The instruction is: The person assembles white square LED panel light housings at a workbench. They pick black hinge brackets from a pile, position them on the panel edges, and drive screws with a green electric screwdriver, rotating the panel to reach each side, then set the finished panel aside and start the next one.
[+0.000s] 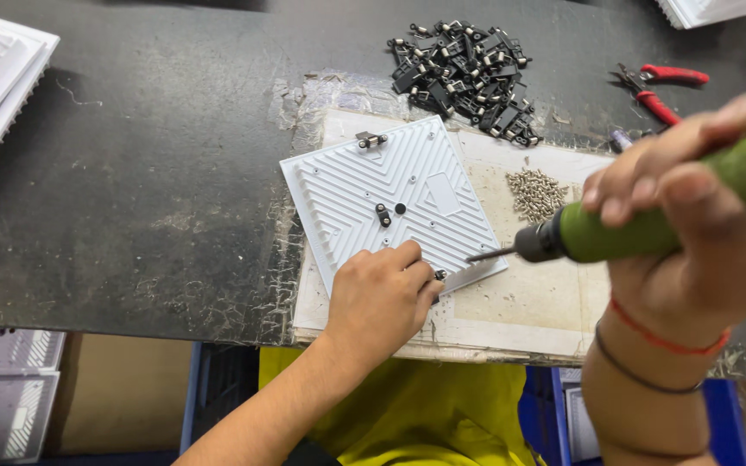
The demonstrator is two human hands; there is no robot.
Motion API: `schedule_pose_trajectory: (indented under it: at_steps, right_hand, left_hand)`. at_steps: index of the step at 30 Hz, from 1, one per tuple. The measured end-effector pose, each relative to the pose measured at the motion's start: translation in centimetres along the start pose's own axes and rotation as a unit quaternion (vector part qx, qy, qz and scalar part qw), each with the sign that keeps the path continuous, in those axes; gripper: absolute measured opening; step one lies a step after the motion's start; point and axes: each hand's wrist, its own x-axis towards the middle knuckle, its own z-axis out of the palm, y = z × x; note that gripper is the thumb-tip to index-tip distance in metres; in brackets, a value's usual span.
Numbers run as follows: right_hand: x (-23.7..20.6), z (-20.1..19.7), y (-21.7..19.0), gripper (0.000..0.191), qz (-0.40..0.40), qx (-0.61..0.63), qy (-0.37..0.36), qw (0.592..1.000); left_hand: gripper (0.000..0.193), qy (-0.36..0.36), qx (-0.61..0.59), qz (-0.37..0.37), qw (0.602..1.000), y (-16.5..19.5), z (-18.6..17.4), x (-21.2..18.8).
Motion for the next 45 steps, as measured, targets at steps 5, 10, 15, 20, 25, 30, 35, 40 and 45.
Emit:
schedule_pose_trajectory:
  at_steps: [5, 10, 15, 20, 25, 30, 35, 40, 45]
  right_hand:
    - [-3.0, 0.8, -0.1, 0.023, -0.006, 0.043, 0.028, 0.999]
    - [-3.7, 0.8, -0.2, 0.022, -0.006, 0.04, 0.037, 0.998]
    - [-3.6, 1.0, 0.0, 0.021, -0.008, 0.02, 0.038, 0.999]
    - [-3.8, 0.9, 0.0, 0.022, -0.005, 0.026, 0.037, 0.999]
    - [-4.0, 0.8, 0.1, 0.024, -0.001, 0.03, 0.032, 0.999]
    - [-4.2, 0.6, 0.4, 0.026, 0.004, 0.031, 0.026, 0.999]
    - [-4.4, 0.1, 0.6, 0.028, 0.017, 0.039, 0.012, 0.999]
    - [-3.8, -1.1, 0.7, 0.031, 0.05, 0.066, -0.024, 0.996]
    - [-3.4, -2.4, 0.9, 0.035, 0.071, 0.068, -0.059, 0.993]
  left_hand:
    - [0.017, 0.018, -0.006, 0.006, 1.0, -0.2, 0.1, -0.2]
    - [0.018, 0.024, -0.007, 0.008, 1.0, -0.4, 0.2, -0.3]
    - [0.017, 0.027, -0.003, 0.012, 1.0, -0.4, 0.3, -0.4]
    - [0.017, 0.022, -0.009, 0.01, 1.0, -0.5, 0.3, -0.3]
    - [0.017, 0.017, -0.012, 0.008, 1.0, -0.5, 0.3, -0.3]
    - [0.017, 0.013, -0.011, 0.013, 1.0, -0.5, 0.1, -0.2]
    - [0.017, 0.006, -0.018, 0.017, 1.0, -0.5, -0.1, -0.1]
    - [0.017, -0.001, -0.048, 0.007, 0.999, -0.6, -0.4, 0.2]
    - [0.016, -0.003, -0.072, -0.002, 0.997, -0.7, -0.5, 0.1]
